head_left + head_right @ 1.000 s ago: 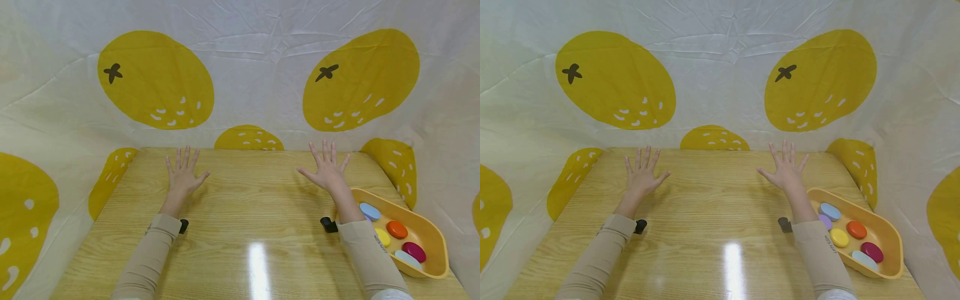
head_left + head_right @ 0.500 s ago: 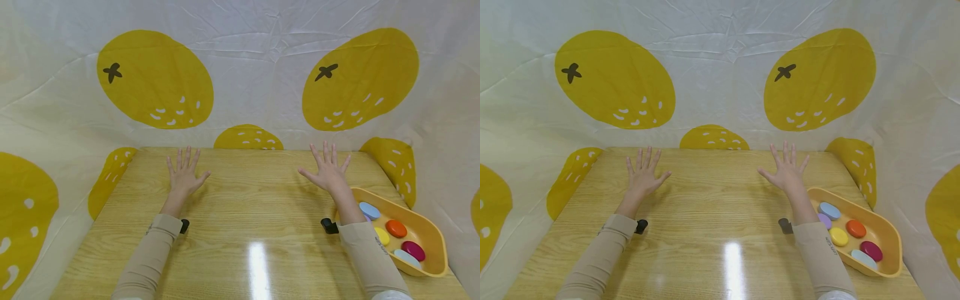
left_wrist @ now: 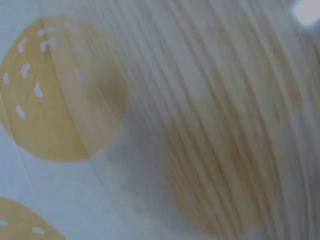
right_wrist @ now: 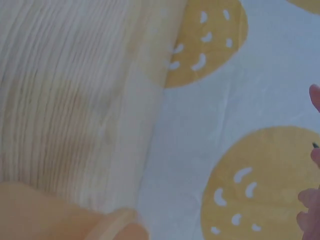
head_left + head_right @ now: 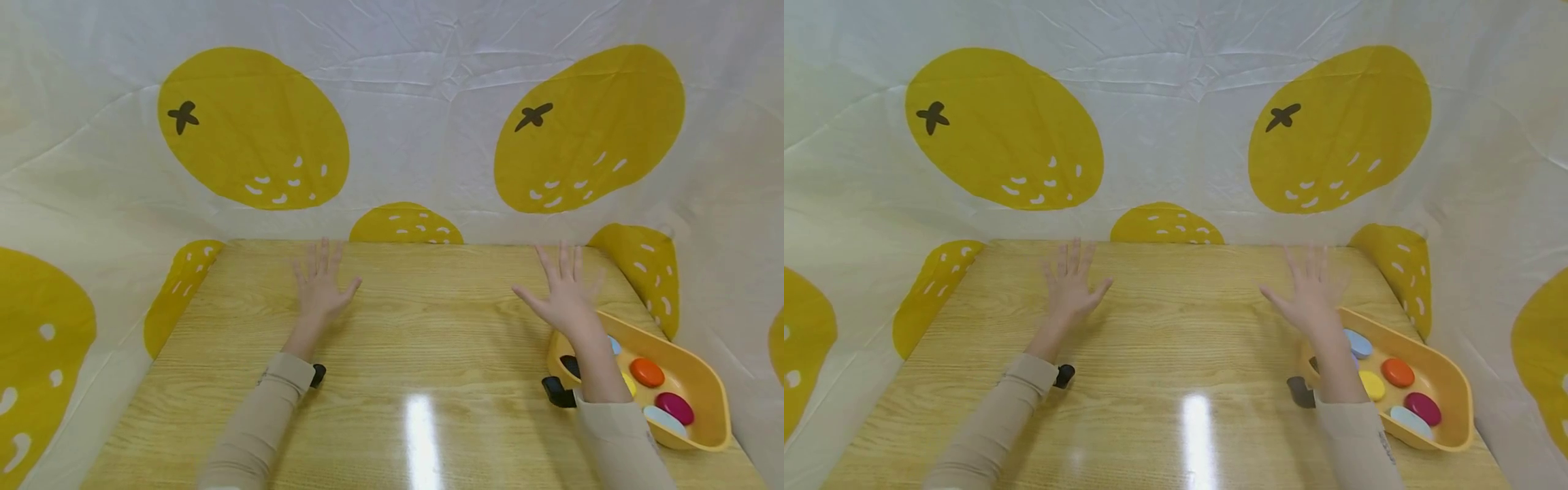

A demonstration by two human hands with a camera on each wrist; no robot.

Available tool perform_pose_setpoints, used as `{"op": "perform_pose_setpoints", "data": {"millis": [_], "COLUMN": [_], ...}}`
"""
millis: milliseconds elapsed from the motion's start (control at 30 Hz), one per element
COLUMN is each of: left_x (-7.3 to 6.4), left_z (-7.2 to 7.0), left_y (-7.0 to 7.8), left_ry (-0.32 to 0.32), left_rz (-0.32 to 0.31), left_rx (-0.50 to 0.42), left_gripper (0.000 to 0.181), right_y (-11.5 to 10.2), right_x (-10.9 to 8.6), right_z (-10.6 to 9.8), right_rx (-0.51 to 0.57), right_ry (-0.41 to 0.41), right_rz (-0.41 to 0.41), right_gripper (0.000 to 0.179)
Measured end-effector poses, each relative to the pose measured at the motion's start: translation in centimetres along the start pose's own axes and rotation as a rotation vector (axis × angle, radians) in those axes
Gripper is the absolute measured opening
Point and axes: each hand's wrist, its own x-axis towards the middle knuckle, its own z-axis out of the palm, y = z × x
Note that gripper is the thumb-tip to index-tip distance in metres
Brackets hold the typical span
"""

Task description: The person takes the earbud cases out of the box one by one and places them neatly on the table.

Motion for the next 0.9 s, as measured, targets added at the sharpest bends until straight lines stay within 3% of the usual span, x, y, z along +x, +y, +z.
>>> {"op": "perform_pose_setpoints", "data": {"millis": [167,333,533,900], "left_x": [0.1,-0.1,-0.5,-1.8], "left_z": [1.4,3.0,5.0,7.8], "left_y": [3.5,7.6,12.4,20.7], "left_ry": [0.080,0.082,0.022,-0.077], "left_rz": [0.071,0.137,0.192,0.262], "left_rx": [-0.087,-0.118,-0.153,-0.235], "left_gripper": [0.078,0.076,0.074,0.068], "right_y": [2.2,5.4,9.1,14.4], "right_x": [-3.2,-6.4,-10.2,-15.8], "right_z": [-1.0,-1.5,-1.3,-0.3], "right_rx": [0.038,0.011,0.059,0.030], "right_ry": [0.053,0.051,0.050,0.017], "right_rz": [0.039,0.137,0.249,0.478], "right_gripper": [0.086,0.087,0.087,0.091]}}
